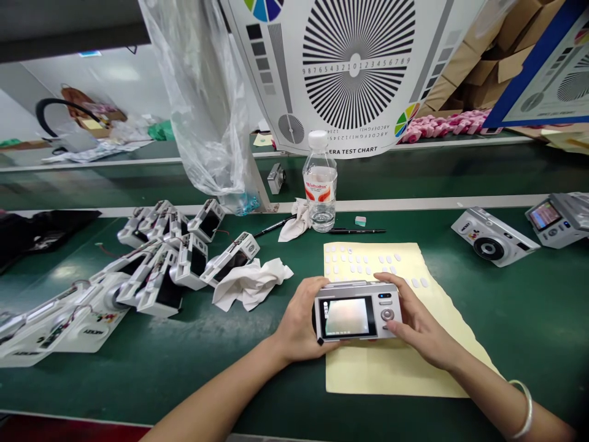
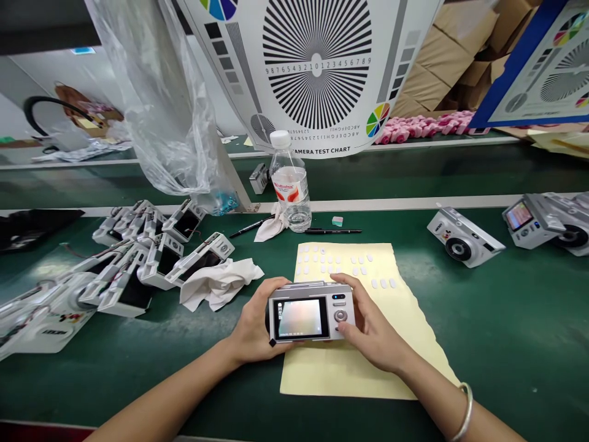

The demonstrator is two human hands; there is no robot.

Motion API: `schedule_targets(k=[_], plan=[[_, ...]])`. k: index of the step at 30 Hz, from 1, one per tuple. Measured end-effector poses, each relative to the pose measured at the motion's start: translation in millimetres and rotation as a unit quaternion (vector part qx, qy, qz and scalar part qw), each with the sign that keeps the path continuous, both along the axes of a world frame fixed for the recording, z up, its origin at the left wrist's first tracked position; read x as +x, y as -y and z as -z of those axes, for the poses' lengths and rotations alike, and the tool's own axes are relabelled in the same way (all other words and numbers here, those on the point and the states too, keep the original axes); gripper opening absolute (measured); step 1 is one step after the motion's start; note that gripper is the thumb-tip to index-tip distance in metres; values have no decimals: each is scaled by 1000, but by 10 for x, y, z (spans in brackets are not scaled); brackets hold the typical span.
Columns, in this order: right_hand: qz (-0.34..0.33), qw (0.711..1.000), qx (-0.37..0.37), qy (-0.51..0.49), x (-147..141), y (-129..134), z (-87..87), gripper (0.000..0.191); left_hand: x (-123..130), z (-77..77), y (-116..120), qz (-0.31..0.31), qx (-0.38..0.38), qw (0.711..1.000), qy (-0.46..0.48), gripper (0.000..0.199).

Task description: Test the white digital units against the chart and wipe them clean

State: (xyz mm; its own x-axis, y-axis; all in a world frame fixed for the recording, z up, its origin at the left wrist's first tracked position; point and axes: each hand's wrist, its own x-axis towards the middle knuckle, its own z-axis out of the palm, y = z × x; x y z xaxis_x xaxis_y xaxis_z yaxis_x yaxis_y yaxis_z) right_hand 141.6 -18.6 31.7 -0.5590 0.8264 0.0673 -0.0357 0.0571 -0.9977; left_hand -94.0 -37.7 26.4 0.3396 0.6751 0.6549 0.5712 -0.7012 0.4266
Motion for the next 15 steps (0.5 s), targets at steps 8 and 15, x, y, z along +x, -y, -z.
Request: schedule_targets(k=[8, 15], plan=[[2, 1000, -24, 3, 8, 28, -7, 53, -6, 22, 2, -5, 0, 1000, 5, 77], [8, 1000, -28, -6, 0, 11, 3, 54, -6, 12, -1, -7, 1, 1000, 1, 77]])
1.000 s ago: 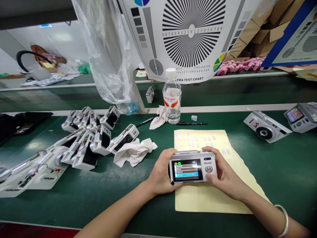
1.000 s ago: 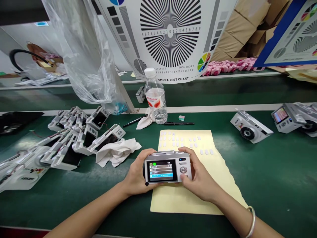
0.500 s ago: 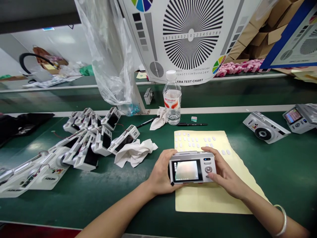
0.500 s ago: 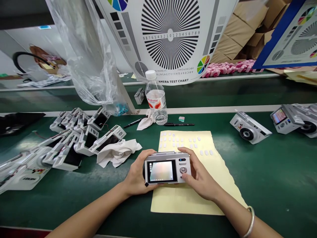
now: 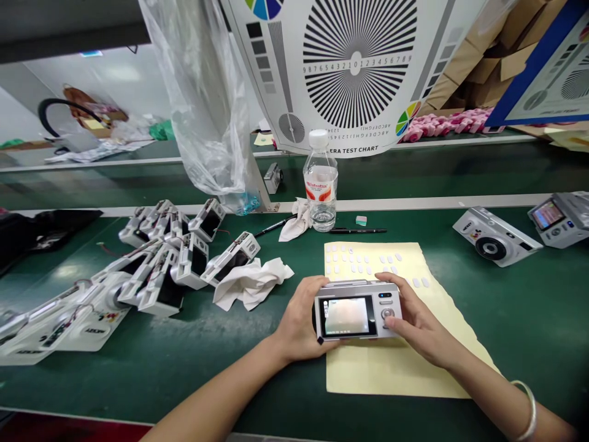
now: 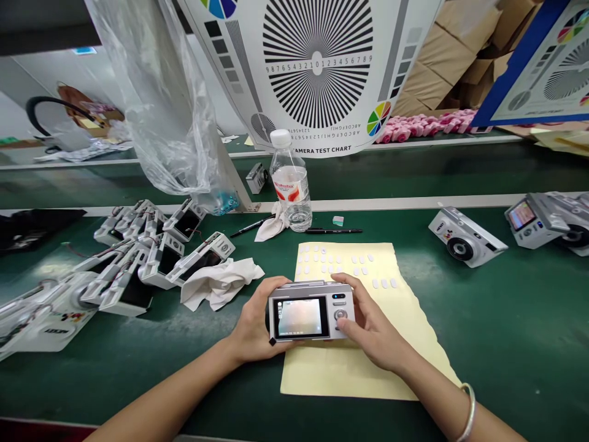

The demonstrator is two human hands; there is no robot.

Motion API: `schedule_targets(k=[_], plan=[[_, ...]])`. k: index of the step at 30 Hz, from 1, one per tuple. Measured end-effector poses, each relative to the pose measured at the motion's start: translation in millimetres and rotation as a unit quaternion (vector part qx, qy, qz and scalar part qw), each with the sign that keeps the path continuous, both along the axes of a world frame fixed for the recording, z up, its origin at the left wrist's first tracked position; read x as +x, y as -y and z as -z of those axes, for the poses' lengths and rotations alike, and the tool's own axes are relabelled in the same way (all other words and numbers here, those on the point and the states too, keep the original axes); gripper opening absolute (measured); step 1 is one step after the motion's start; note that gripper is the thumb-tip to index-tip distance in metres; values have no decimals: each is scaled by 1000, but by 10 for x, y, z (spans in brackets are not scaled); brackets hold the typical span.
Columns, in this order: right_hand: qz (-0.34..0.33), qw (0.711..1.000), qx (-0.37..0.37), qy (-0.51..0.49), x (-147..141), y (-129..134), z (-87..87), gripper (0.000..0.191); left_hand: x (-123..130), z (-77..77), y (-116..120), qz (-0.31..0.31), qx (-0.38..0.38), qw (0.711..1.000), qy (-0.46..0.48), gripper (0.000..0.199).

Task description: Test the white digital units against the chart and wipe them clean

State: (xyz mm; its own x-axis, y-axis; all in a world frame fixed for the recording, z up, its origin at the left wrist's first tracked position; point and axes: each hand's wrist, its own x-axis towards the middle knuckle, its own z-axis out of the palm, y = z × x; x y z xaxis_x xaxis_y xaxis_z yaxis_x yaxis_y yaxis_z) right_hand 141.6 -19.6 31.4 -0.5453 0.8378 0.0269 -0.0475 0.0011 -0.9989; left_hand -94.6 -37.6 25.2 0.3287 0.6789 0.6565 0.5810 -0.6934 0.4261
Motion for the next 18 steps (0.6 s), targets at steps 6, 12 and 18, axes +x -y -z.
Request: schedule_targets(k=[6, 12, 18], plan=[[-7, 1000, -14, -20, 1, -3, 16, 56, 2, -3, 7, 5, -7, 1000, 2, 77], [-17, 999, -34, -37, 2, -18, 35, 58, 8, -10, 0, 12, 0, 1000, 6, 76], [-13, 999, -34, -28, 6, -23, 36, 59, 9, -21, 1, 12, 0, 1000, 7, 74]])
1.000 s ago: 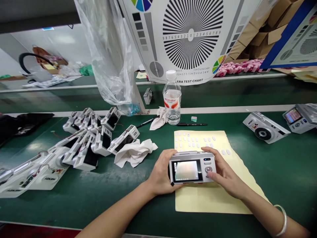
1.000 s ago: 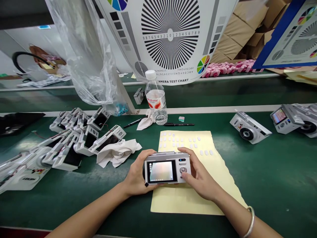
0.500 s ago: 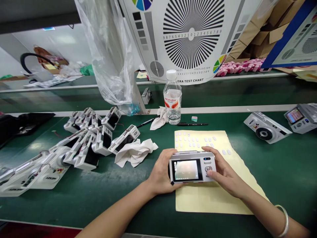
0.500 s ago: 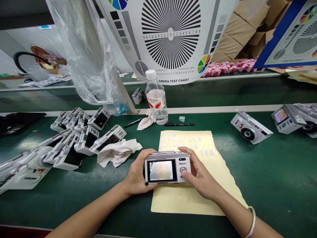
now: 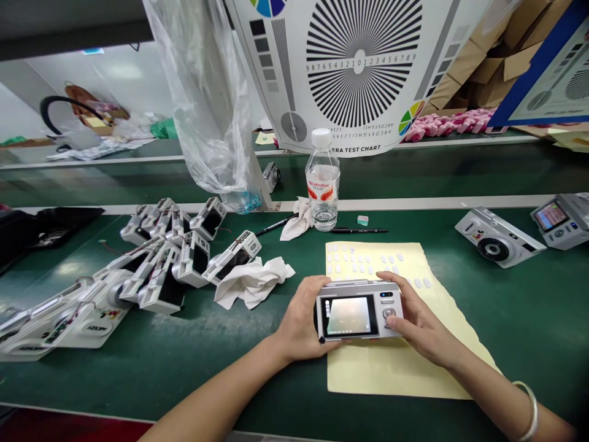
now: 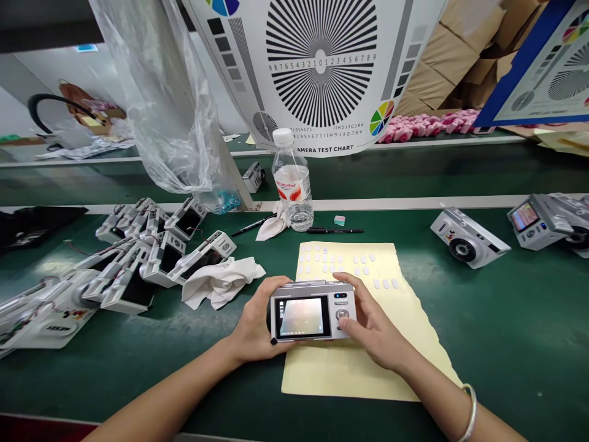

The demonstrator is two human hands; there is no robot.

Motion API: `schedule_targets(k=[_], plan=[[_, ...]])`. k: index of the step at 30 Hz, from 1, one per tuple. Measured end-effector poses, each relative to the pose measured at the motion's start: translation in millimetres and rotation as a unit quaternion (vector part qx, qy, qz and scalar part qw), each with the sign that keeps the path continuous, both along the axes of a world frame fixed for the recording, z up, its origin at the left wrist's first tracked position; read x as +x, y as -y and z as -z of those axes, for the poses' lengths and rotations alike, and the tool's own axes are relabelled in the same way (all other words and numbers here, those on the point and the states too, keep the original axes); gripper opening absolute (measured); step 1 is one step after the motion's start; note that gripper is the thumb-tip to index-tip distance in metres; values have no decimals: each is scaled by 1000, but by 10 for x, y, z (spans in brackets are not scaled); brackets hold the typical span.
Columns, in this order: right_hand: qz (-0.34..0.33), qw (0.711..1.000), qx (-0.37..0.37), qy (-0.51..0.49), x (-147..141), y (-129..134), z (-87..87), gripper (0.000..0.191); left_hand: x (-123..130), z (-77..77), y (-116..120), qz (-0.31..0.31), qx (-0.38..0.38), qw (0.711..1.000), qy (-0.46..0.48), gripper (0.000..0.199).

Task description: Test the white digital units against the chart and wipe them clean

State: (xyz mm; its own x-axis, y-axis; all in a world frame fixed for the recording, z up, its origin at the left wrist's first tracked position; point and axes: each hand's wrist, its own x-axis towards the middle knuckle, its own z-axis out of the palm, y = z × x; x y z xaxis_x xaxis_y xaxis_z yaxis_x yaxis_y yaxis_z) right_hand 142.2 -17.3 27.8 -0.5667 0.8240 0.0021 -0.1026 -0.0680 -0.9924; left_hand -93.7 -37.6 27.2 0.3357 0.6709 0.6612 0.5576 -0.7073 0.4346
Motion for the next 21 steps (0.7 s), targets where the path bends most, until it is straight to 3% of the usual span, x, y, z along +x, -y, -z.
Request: schedule_targets(k=[15, 21], plan=[[-4, 1000, -19, -14, 4, -5, 1, 60, -1, 7, 6, 2, 3, 1000, 0, 75], [7, 999, -52, -14, -5, 2, -12, 45, 6, 29, -9, 11, 23, 1000, 0, 77]])
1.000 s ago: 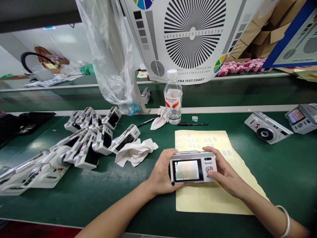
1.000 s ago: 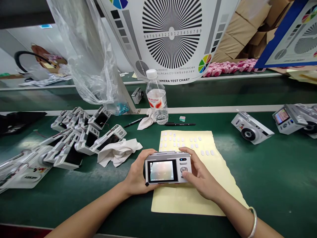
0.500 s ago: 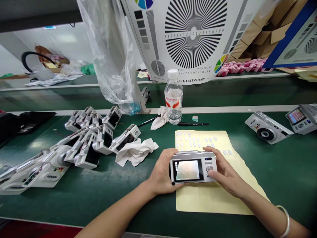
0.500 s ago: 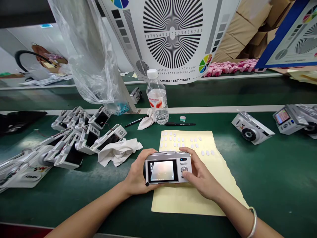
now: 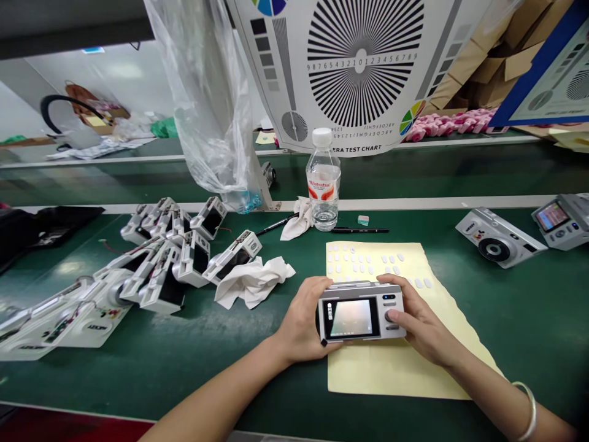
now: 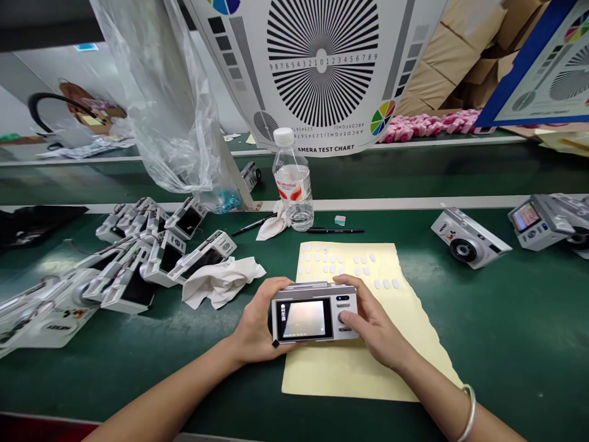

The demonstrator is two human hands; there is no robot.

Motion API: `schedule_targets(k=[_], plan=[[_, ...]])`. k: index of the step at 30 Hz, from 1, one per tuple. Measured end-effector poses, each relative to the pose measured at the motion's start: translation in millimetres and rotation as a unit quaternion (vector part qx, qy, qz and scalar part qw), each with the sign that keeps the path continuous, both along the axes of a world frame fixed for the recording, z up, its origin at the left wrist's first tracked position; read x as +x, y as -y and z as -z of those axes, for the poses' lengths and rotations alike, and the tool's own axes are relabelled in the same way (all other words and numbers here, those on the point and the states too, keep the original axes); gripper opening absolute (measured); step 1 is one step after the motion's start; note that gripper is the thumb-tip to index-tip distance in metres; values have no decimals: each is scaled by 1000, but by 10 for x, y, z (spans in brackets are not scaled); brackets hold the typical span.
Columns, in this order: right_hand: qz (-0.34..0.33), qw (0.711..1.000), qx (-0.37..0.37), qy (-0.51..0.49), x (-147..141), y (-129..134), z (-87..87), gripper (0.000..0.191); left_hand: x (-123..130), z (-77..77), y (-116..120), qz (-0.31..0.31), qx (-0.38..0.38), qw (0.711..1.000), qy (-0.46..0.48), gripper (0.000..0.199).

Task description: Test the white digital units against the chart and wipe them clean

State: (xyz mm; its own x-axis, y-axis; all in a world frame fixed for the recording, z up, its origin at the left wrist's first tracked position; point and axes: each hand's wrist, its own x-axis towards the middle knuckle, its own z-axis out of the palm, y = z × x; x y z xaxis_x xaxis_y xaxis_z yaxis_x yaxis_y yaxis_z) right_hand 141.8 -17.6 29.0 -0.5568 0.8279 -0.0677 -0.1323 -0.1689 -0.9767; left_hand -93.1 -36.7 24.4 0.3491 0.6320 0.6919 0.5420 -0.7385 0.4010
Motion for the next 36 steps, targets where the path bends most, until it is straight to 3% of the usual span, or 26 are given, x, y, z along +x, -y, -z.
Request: schedule_targets(k=[36], plan=[[43, 999, -18, 16, -37, 20, -30, 41, 22, 6, 7, -3, 4, 1000, -3, 77]])
